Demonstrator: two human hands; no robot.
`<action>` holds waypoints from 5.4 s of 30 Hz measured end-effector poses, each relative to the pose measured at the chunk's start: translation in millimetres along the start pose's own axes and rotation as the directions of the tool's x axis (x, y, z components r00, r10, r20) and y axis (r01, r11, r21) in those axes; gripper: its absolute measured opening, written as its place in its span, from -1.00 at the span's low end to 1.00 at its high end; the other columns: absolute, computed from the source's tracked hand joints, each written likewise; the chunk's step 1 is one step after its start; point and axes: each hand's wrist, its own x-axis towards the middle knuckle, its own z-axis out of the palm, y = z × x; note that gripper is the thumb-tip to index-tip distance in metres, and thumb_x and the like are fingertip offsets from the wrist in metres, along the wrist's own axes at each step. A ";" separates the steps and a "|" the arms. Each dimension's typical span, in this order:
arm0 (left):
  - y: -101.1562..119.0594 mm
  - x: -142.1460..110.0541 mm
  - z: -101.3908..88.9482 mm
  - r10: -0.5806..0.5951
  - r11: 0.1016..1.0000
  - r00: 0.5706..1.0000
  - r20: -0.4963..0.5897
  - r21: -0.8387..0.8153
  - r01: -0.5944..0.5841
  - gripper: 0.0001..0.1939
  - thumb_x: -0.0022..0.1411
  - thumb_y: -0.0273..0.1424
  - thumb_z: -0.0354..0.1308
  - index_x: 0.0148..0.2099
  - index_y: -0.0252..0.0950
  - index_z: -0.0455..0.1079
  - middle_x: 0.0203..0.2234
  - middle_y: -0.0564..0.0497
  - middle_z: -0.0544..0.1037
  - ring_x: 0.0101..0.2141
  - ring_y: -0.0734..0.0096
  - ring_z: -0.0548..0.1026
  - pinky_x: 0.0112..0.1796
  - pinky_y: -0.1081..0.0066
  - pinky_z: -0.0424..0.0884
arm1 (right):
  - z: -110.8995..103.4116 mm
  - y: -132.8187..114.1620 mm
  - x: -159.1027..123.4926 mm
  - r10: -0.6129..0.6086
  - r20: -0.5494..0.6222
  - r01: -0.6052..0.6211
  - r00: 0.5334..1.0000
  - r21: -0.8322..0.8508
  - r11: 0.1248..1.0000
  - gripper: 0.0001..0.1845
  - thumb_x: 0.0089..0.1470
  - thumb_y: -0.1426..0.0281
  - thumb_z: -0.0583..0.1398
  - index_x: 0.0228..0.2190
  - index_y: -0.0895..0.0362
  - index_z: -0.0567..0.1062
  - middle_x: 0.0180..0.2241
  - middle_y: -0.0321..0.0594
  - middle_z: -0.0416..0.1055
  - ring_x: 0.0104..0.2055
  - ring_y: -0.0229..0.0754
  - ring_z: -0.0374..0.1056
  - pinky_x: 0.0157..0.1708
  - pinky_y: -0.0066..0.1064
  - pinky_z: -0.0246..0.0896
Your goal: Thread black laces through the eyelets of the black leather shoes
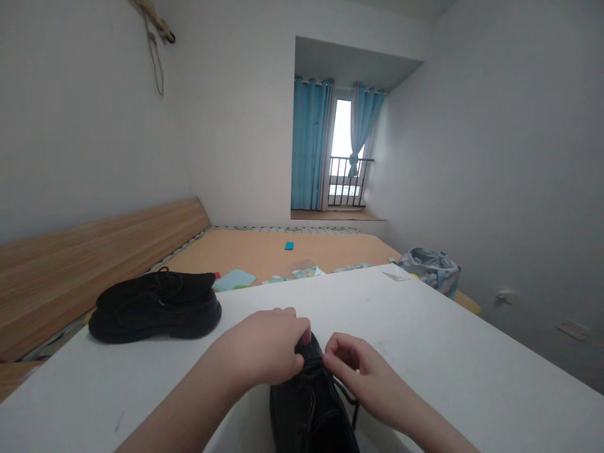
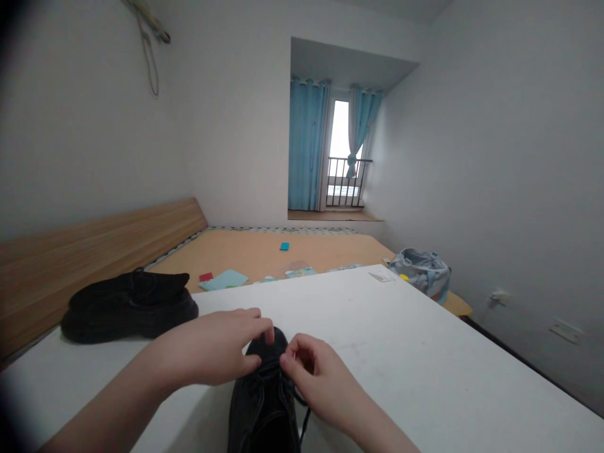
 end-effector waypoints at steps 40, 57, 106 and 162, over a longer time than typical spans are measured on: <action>9.2 12.9 -4.9 0.051 0.880 0.984 0.168 -0.473 0.035 -0.60 0.12 -0.13 -0.06 -0.48 -0.31 0.42 -0.70 0.10 0.31 -0.64 0.50 0.26 -0.62 0.49 0.08 | -1.1 -5.2 -6.5 -0.023 0.143 0.013 0.989 0.065 0.998 -0.97 0.06 0.46 0.08 -0.42 0.13 0.30 -0.44 -0.35 0.21 -0.49 -0.34 0.04 -0.52 -0.50 -0.03; 21.3 -7.9 -22.1 0.127 0.773 0.968 -0.217 -0.590 -0.234 -0.59 0.27 -0.21 -0.15 -0.52 -0.30 0.26 -0.61 0.13 0.36 -0.56 0.55 0.26 -0.55 0.50 0.10 | 0.1 -7.2 -10.5 -0.258 0.104 0.275 0.961 -0.229 0.934 -0.84 0.16 0.38 0.04 -0.33 0.04 0.43 -0.23 -0.22 0.31 -0.15 -0.13 0.18 -0.11 -0.30 0.08; 7.4 6.2 -4.0 0.069 0.998 0.995 0.075 -0.020 -0.067 -0.70 0.10 -0.39 -0.09 -0.33 -0.23 0.50 -0.44 -0.02 0.57 -0.49 0.35 0.42 -0.55 0.42 0.10 | -16.8 -5.7 -14.3 -0.254 0.138 0.061 0.957 0.762 0.645 -0.81 0.09 0.32 0.21 -0.29 0.15 0.57 -0.81 -0.53 -0.12 -0.78 -0.47 -0.10 -0.75 -0.58 -0.29; 24.9 -22.1 -36.9 -0.008 0.970 0.915 -0.403 -0.225 -0.091 -0.65 0.20 -0.15 0.00 -0.50 -0.25 0.38 -0.61 0.13 0.39 -0.54 0.52 0.26 -0.52 0.45 0.04 | -3.4 -3.8 -12.2 -0.053 -0.039 0.038 0.998 -0.310 0.950 -0.89 0.12 0.38 0.08 -0.44 0.12 0.34 -0.40 -0.29 0.33 -0.33 -0.21 0.25 -0.40 -0.41 0.11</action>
